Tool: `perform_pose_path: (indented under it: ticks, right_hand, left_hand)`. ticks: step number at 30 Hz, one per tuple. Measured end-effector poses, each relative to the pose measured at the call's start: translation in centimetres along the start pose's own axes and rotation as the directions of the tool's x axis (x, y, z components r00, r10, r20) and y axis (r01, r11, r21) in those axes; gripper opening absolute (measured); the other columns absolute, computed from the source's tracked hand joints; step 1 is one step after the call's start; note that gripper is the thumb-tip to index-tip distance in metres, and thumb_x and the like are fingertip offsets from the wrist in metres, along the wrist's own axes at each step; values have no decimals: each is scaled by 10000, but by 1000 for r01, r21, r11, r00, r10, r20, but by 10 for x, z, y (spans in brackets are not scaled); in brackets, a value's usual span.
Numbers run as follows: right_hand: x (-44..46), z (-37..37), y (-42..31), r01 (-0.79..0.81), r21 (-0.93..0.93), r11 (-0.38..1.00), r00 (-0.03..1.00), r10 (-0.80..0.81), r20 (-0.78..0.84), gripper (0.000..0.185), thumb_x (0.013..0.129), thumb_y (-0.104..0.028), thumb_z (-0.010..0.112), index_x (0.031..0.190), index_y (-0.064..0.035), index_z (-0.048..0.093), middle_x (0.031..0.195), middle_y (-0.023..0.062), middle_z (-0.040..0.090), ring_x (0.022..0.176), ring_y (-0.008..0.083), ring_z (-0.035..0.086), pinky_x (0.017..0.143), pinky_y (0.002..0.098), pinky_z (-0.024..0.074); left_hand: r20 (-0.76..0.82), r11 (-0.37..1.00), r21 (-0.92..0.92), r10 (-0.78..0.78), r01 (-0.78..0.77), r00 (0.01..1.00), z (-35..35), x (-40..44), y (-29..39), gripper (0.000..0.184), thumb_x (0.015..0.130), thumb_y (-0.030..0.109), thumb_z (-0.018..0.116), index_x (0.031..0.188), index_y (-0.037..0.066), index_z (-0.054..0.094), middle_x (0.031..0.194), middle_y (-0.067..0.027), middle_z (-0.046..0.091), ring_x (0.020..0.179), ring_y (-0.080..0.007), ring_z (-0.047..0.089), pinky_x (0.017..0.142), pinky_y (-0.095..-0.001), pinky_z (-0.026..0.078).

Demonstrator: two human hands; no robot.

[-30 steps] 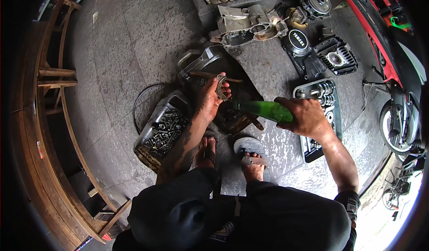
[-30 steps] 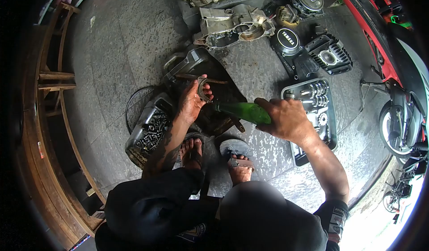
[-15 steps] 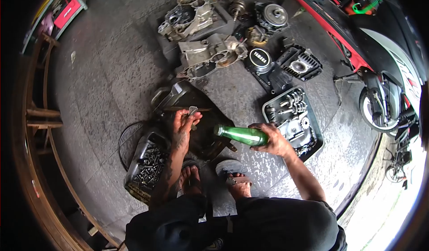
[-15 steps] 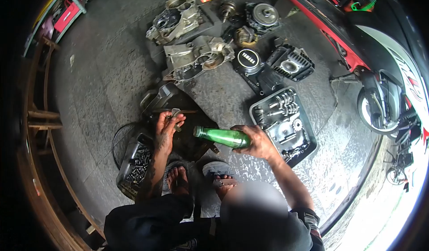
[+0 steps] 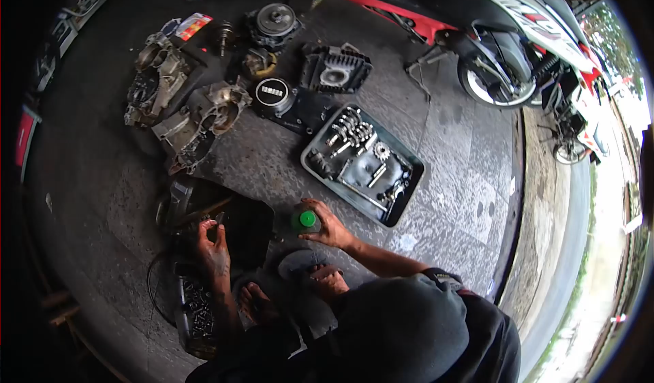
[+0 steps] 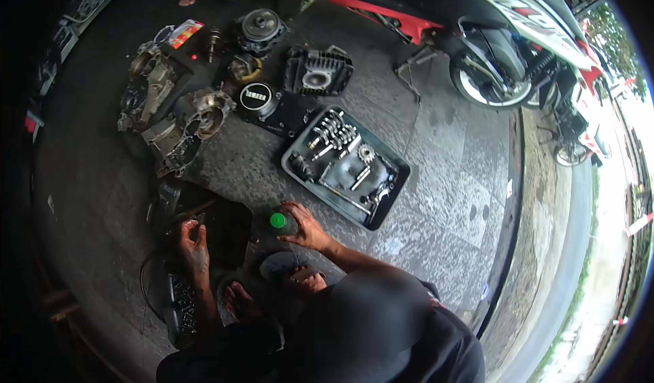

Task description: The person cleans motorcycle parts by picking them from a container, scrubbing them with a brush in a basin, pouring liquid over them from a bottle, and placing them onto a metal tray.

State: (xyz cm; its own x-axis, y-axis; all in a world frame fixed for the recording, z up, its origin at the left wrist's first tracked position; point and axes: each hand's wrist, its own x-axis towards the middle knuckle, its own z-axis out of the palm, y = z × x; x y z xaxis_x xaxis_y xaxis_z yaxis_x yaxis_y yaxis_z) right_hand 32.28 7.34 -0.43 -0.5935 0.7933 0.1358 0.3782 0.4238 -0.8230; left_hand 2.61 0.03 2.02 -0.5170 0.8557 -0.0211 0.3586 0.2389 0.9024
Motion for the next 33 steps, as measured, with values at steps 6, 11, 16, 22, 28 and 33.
perform_pose_path:
  ticks: [6,11,16,22,28,33]
  right_hand:
    - [-21,6,1,-28,70,997,999,30,-26,709,709,-302,772,1261,-43,410,1272,171,442,1217,341,414,1014,422,342]
    - [-19,3,-2,-18,101,995,999,21,-28,746,716,-310,767,1292,-41,376,1306,156,423,1222,326,412,1028,420,324]
    - [-31,-15,-7,6,237,971,984,36,-172,594,742,-243,745,1213,-18,462,1237,151,485,1154,303,467,973,392,360]
    - [2,-69,-31,-107,192,976,832,194,-520,154,743,-1,653,890,7,609,919,109,583,846,227,570,762,304,451]
    - [102,-108,-138,172,-135,976,984,-176,-23,210,680,-41,704,880,-36,641,920,116,543,892,283,551,763,355,461]
    - [158,-60,-155,492,-268,828,844,-378,382,294,718,-182,707,983,-106,608,1008,67,504,1008,282,517,784,372,507]
  left_hand:
    - [126,922,-359,-109,148,986,-12,3,-16,165,858,41,599,1003,15,524,946,-25,543,884,-90,516,820,-230,413]
    - [64,968,-209,-126,136,990,-11,7,-19,129,840,46,618,948,14,555,879,-25,553,851,-103,517,805,-251,416]
    - [-12,1000,-12,-2,2,1000,-10,1,5,141,828,62,631,937,5,562,903,-34,562,882,-120,523,842,-255,406]
    - [-47,998,17,62,-61,997,-12,-3,22,129,844,62,600,952,-2,570,909,-64,588,887,-153,548,851,-277,413]
    - [-16,985,-171,30,-32,999,-12,-10,67,131,830,49,621,938,-2,569,917,-55,586,900,-117,543,832,-250,416]
    - [20,982,-177,72,-67,997,-11,-13,75,134,819,49,634,924,-4,570,887,-52,587,873,-105,541,807,-237,423]
